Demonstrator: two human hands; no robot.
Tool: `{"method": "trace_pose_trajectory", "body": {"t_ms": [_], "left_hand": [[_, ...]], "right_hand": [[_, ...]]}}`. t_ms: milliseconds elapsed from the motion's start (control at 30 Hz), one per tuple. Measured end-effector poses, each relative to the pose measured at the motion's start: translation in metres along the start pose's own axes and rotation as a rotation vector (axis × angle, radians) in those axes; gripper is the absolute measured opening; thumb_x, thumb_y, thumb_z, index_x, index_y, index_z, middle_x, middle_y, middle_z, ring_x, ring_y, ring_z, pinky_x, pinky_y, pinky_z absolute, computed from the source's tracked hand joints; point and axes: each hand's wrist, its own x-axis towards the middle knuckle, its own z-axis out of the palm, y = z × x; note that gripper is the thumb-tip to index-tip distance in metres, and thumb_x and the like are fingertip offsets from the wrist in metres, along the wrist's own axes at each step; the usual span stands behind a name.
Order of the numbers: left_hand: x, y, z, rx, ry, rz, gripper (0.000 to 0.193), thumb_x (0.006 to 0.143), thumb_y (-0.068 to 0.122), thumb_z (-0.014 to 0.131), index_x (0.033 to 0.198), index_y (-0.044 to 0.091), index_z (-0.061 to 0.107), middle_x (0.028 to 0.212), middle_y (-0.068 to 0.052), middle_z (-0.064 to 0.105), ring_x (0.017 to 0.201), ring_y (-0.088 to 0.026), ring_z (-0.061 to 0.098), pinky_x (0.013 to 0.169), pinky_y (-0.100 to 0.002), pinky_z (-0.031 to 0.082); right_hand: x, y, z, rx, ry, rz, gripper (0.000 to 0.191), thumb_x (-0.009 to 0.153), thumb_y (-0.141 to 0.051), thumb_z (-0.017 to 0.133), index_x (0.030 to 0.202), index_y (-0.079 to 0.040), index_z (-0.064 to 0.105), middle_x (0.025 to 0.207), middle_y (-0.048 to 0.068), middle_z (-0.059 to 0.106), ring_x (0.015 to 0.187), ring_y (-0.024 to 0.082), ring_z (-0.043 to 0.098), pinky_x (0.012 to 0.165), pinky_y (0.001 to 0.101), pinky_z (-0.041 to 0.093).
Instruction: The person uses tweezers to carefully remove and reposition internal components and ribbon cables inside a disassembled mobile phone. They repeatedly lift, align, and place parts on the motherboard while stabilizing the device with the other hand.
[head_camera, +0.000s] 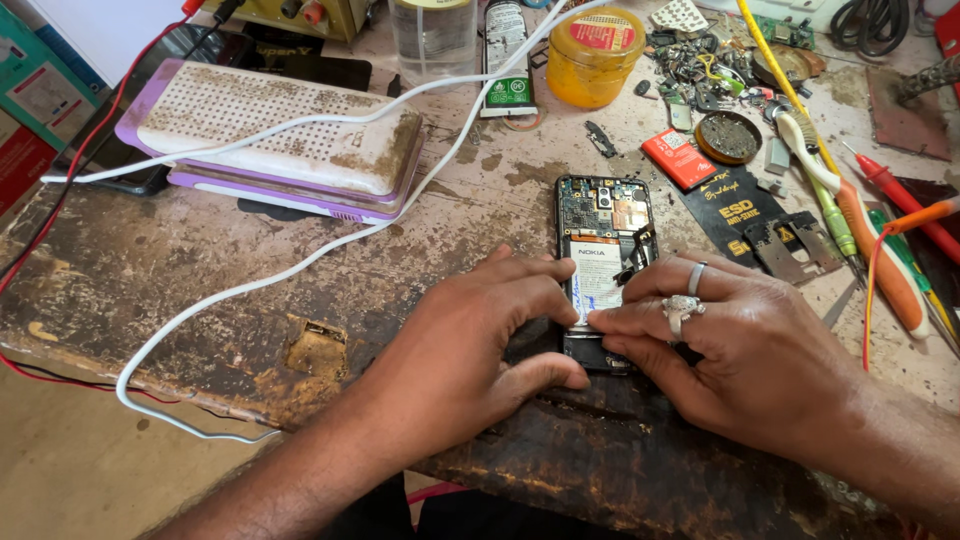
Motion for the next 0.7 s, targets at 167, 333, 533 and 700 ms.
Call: {"method": "trace_pose_trajectory", "body": {"t_ms": [167,333,533,700], "left_hand": [[0.0,0.001,0.0,-0.032,-0.022,-0.068,0.049,0.078,0.032,0.087,0.112,0.006,0.063,0.131,-0.019,0.069,0.13,-0.038,0.061,0.116,-0.05,0.043],[0.001,-0.001,0.001,0.001,-0.002,-0.01,0.046,0.079,0.03,0.088,0.11,0.006,0.064,0.131,-0.02,0.069,0.131,-0.038,0.06,0.12,-0.052,0.037],[0.002,0.001,0.0,0.01,-0.012,-0.013,0.046,0.079,0.031,0.087,0.111,0.007,0.065,0.13,-0.018,0.07,0.132,-0.037,0.061,0.119,-0.052,0.038],[0.002,0.005,-0.005,-0.044,0.054,0.037,0.057,0.076,0.032,0.086,0.118,0.003,0.062,0.128,-0.019,0.066,0.124,-0.038,0.062,0.104,-0.047,0.049]], "right_hand": [[0.006,-0.007,-0.004,-0.027,-0.001,-0.001,0.018,0.078,-0.017,0.078,0.096,-0.016,0.083,0.088,0.006,0.078,0.075,0.023,0.076,0.063,0.0375,0.06],[0.006,-0.009,-0.003,-0.064,0.051,-0.04,0.016,0.078,-0.018,0.078,0.093,-0.016,0.082,0.088,0.006,0.077,0.075,0.024,0.075,0.065,0.0388,0.059],[0.001,0.0,0.0,0.113,-0.031,-0.056,0.013,0.08,-0.017,0.078,0.093,-0.015,0.081,0.086,0.005,0.078,0.077,0.021,0.077,0.066,0.0347,0.06],[-0.004,0.011,-0.005,0.12,0.005,-0.044,0.012,0.087,-0.019,0.076,0.098,-0.016,0.081,0.091,0.003,0.076,0.082,0.018,0.076,0.072,0.0319,0.06]]}}
